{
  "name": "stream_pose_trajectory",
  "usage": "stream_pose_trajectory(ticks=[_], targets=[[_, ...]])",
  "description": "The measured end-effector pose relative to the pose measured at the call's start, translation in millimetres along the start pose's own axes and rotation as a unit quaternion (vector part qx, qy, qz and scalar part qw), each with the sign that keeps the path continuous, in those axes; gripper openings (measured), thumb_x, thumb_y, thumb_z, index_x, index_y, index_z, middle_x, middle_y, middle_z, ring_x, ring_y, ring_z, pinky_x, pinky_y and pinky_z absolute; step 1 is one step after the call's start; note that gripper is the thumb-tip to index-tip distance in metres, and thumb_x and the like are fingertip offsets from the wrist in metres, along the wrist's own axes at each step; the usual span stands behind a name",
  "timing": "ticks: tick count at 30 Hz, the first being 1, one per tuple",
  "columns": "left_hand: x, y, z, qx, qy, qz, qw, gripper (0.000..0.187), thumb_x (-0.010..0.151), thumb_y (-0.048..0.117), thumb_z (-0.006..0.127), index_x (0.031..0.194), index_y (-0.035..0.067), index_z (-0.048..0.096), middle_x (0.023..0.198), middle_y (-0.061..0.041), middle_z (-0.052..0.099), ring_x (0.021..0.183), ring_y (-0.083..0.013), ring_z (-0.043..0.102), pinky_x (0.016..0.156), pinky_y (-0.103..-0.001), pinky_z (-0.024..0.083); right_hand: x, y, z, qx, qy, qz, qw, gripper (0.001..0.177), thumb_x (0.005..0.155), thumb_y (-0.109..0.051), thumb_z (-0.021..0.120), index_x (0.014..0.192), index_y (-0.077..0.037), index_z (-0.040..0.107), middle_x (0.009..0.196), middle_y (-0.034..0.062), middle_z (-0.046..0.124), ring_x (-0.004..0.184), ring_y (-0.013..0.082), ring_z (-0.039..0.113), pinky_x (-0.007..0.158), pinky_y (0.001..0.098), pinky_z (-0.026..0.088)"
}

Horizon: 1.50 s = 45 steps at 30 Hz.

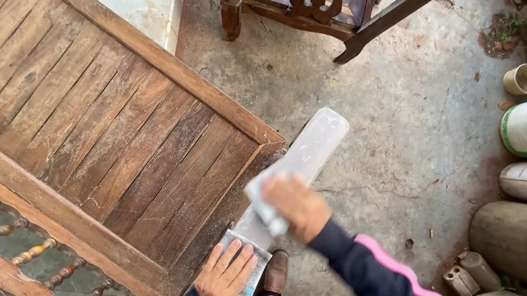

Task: Sanding and wiping a wooden component of a chair in a workshop setting.

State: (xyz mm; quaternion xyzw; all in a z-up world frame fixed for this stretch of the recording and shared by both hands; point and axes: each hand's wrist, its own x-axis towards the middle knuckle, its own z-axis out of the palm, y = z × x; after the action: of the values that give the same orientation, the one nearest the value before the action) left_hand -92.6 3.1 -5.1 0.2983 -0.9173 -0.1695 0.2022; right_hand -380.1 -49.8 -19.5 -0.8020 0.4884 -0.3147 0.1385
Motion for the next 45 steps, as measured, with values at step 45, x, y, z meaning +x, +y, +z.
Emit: stream_pose_trajectory(ticks=[45], targets=[[-5,-11,5,-0.010,-0.021,0.026,0.999,0.056,0.086,0.018,0.052,0.138,0.001,0.062,0.151,-0.017,0.055,0.144,-0.0372,0.047,0.122,-0.053,0.030,7,52,11,-0.123,0.108,0.221,0.961,0.071,0.065,-0.004,0.064,0.136,-0.002,0.059,0.142,0.0214,0.059,0.138,0.0395,0.050,0.116,0.0477,0.036]])
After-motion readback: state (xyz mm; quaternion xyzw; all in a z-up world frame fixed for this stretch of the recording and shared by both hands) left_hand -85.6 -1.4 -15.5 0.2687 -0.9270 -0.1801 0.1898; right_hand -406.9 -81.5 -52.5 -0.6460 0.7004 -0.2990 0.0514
